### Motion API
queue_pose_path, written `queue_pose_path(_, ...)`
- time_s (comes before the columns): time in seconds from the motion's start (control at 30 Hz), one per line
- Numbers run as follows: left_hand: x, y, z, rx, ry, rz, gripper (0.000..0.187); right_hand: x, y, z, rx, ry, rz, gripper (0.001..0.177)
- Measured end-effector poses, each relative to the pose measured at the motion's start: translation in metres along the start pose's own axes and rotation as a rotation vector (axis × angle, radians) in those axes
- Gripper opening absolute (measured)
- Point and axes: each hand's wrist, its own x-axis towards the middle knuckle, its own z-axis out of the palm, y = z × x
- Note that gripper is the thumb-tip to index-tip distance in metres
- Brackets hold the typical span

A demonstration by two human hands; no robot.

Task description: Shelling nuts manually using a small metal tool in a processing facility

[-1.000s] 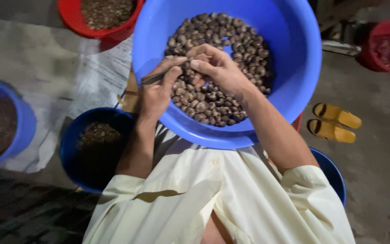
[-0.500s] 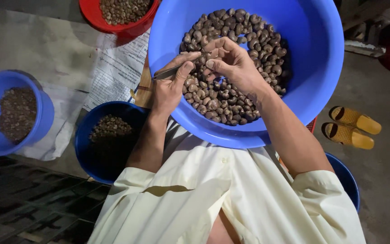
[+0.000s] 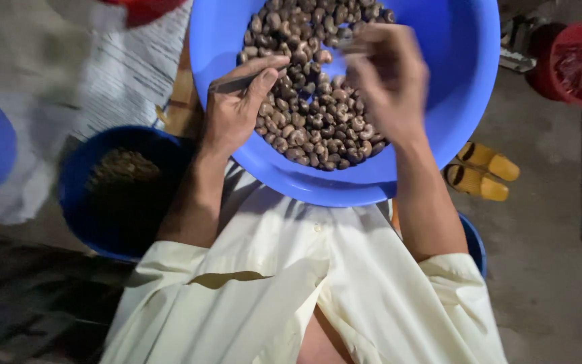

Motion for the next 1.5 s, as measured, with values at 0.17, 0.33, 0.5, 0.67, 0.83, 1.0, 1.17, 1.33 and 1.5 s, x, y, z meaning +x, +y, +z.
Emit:
queue_pose_path(0.17,-0.003,-0.007,-0.002,-0.013,-0.026,-0.001,0.028,-0.079,0.029,-0.065,-0.123,0.536,-0.090,0.011)
queue_pose_path(0.33,-0.003,-0.011,-0.001,-0.019,-0.049,-0.034,0.028,-0.204,0.103,-0.130,-0.247,0.740,0.180,0.009)
queue_pose_path(0.5,-0.003,-0.015,0.001,-0.035,-0.055,-0.052,0.028,-0.354,0.181,-0.132,-0.223,0.988,1.121,0.028)
queue_pose_path(0.67,-0.004,-0.015,0.002,-0.047,-0.081,-0.085,0.028,-0.498,0.267,-0.157,-0.496,0.984,1.232,0.027)
queue_pose_path(0.83,-0.004,-0.014,0.003,-0.062,-0.077,-0.093,0.030,-0.431,0.227,-0.170,-0.210,1.135,1.250,0.026)
queue_pose_path(1.0,-0.003,-0.006,0.001,0.058,-0.069,-0.076,0.032,-0.245,0.120,-0.176,-0.500,0.795,0.290,0.010)
queue_pose_path(1.17,-0.005,-0.004,-0.002,0.059,-0.089,-0.052,0.032,-0.108,0.009,-0.093,-0.300,0.421,0.117,0.008)
queue_pose_path(1.33,-0.001,-0.001,0.001,0.079,-0.082,-0.050,0.031,-0.039,0.013,-0.005,-0.532,-0.453,0.306,0.031)
queue_pose_path(1.5,0.000,-0.001,0.005,0.031,-0.024,-0.130,0.023,-0.049,0.116,0.082,-1.035,-1.008,0.160,0.042)
